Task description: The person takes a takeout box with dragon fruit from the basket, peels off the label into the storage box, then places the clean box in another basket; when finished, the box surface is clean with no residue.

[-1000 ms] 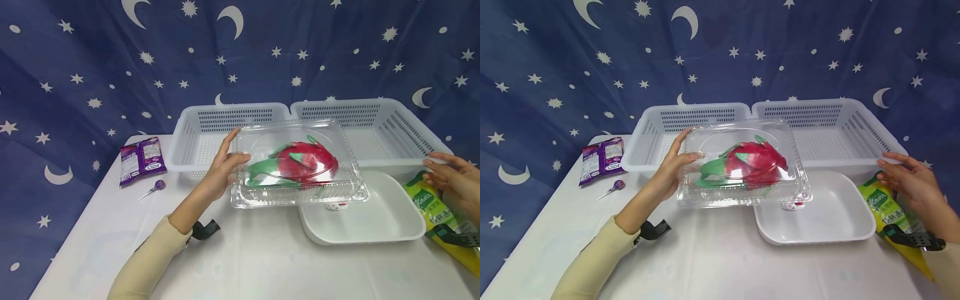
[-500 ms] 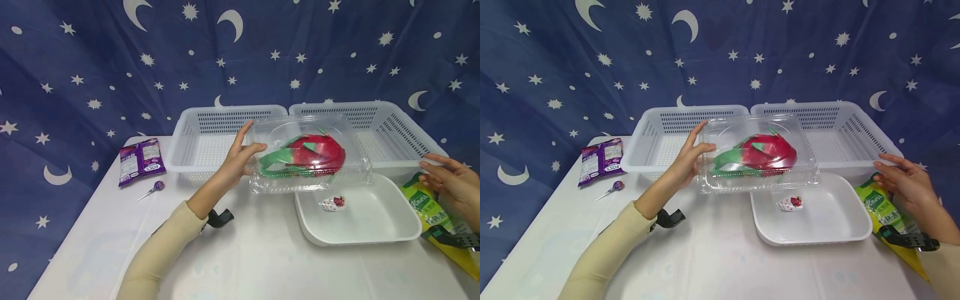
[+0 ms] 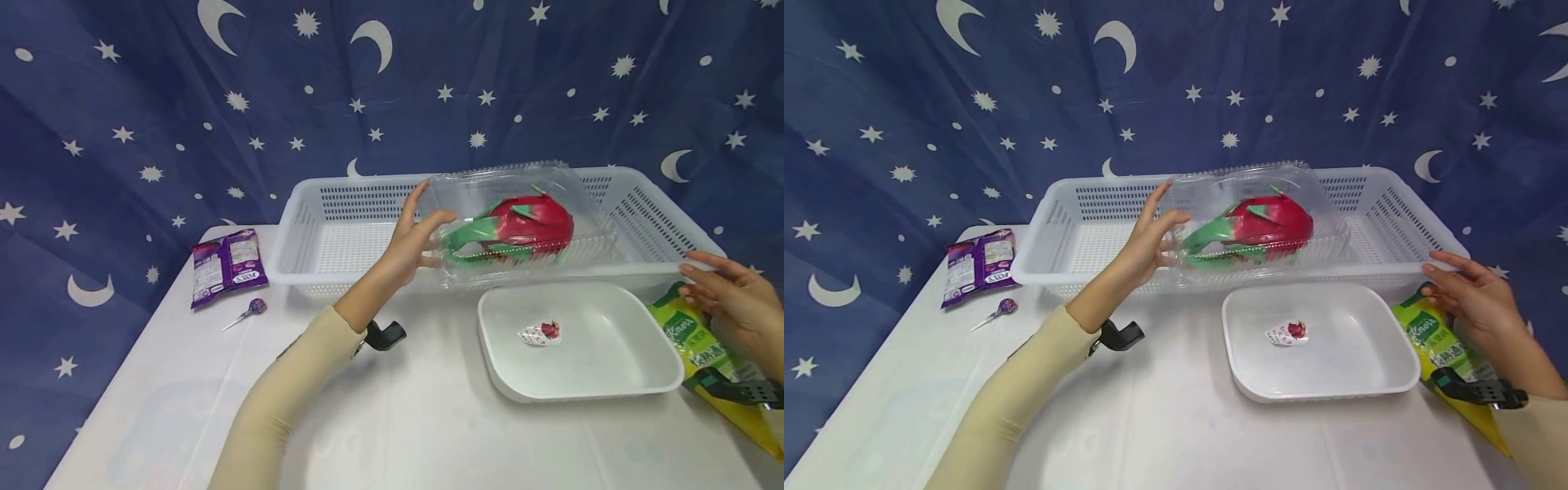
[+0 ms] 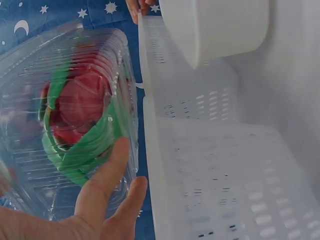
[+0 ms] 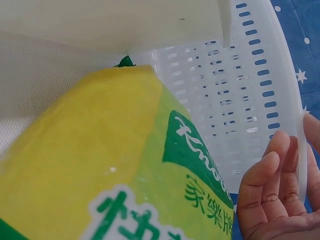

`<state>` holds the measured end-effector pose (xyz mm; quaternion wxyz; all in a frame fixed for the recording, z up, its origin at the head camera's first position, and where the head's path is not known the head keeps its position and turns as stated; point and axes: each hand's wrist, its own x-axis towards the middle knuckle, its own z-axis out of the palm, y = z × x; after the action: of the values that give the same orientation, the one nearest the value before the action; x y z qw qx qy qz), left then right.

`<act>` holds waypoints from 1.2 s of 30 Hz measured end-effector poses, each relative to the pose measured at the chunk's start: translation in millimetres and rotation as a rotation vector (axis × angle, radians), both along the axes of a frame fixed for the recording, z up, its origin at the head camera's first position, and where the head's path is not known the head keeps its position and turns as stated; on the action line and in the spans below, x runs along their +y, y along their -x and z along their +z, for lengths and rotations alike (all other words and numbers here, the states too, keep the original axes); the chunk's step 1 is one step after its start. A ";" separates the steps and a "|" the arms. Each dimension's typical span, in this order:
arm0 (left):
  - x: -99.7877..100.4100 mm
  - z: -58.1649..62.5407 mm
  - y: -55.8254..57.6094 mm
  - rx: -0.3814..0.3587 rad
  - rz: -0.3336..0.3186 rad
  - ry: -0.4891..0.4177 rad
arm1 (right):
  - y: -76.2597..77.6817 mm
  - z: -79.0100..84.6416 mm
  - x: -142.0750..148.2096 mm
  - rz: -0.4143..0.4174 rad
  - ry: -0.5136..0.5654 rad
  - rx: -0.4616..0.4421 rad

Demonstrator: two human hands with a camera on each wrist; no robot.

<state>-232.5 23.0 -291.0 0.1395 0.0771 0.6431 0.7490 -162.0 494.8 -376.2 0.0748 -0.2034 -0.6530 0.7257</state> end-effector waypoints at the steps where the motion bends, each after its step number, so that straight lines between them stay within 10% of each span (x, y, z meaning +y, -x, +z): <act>1: 3.0 0.1 1.4 -0.002 0.001 0.000 | 0.0 0.6 -0.1 -0.003 0.001 -0.001; 36: 76.8 4.4 33.0 -0.050 0.079 0.015 | -7.7 10.8 -6.5 0.051 0.089 0.072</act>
<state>-265.5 99.7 -286.6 0.1264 0.0319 0.6475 0.7508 -154.3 488.2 -365.4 0.0704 -0.1633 -0.6218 0.7627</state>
